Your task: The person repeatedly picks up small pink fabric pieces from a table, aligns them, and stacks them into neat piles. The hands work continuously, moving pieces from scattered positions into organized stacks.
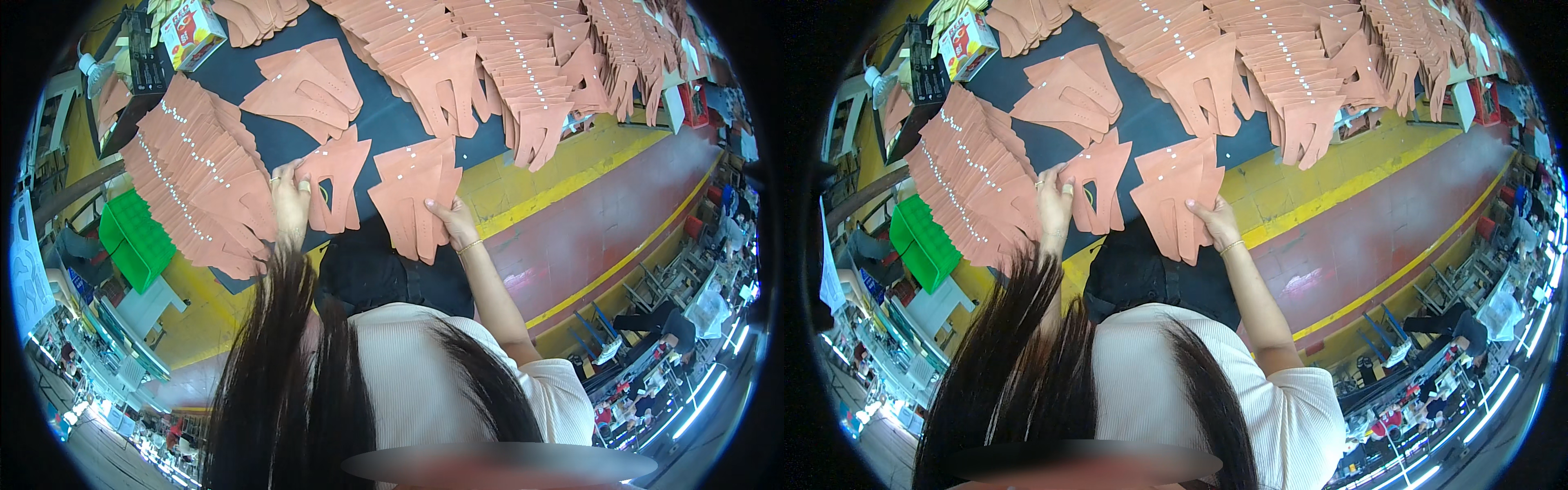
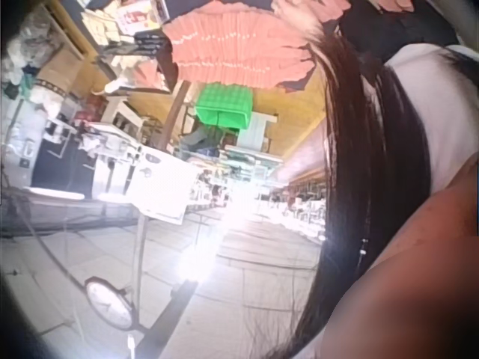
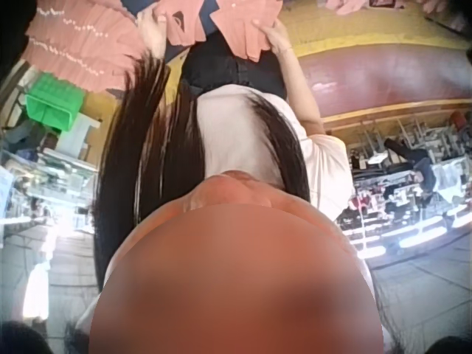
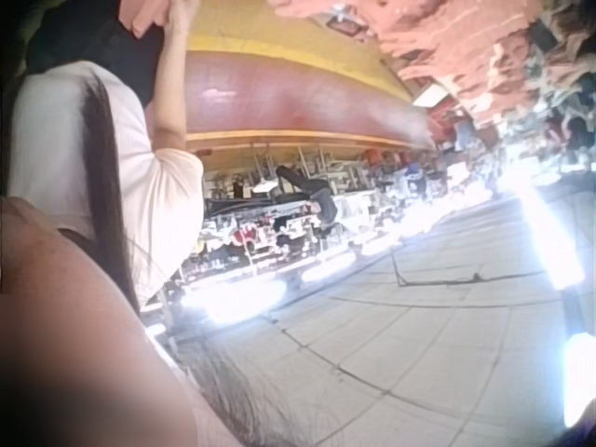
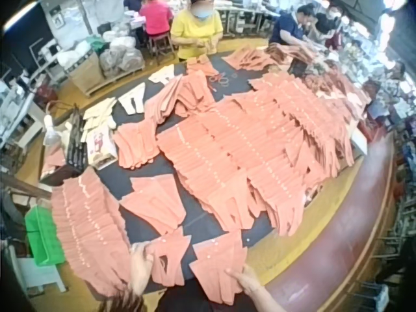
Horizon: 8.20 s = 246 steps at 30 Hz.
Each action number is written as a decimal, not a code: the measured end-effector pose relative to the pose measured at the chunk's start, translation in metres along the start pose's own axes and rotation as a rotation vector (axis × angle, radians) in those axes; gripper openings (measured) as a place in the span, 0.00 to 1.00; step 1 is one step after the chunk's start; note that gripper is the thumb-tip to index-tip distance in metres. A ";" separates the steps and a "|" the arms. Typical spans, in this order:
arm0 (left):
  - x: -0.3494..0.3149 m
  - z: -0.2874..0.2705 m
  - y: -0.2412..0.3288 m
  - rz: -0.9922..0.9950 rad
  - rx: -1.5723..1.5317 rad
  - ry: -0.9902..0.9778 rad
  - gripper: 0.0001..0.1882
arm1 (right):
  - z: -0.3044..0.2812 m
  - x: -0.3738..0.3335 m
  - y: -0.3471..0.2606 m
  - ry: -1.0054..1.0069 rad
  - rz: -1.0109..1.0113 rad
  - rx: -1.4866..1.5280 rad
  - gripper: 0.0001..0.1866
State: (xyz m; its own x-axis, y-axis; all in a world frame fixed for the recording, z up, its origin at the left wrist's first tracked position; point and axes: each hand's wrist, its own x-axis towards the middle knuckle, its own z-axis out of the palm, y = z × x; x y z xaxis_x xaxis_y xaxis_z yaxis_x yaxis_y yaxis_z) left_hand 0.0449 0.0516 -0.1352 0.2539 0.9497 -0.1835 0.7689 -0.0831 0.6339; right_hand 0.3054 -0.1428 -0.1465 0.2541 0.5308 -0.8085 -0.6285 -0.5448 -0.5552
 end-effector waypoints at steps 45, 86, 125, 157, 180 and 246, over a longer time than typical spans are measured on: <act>0.003 -0.007 -0.034 -0.176 -0.051 -0.102 0.11 | 0.055 -0.004 -0.008 0.325 -0.458 -0.801 0.26; -0.038 0.025 0.065 -0.185 -0.411 -0.591 0.08 | 0.026 0.006 0.001 0.251 -0.452 -0.474 0.17; 0.014 0.035 0.106 -0.349 -0.979 -0.720 0.05 | 0.034 0.001 -0.020 0.378 -0.700 -0.647 0.22; 0.083 -0.030 0.018 -0.448 -1.328 0.020 0.19 | 0.191 0.112 -0.125 -0.297 -0.483 -0.613 0.11; 0.094 0.004 -0.010 -0.765 -1.542 0.028 0.29 | 0.193 0.138 -0.155 -0.299 -0.272 -0.837 0.07; 0.105 0.116 0.166 -0.301 -0.682 -0.309 0.12 | 0.022 0.112 -0.213 0.477 -0.660 -1.238 0.19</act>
State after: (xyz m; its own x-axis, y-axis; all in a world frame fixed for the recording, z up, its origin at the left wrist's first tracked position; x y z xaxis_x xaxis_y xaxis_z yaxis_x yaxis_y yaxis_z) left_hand 0.2669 0.1024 -0.1364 0.3206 0.7671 -0.5556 0.3279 0.4605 0.8249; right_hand 0.4522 0.0472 -0.1146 0.6035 0.7719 -0.1998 0.6432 -0.6194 -0.4502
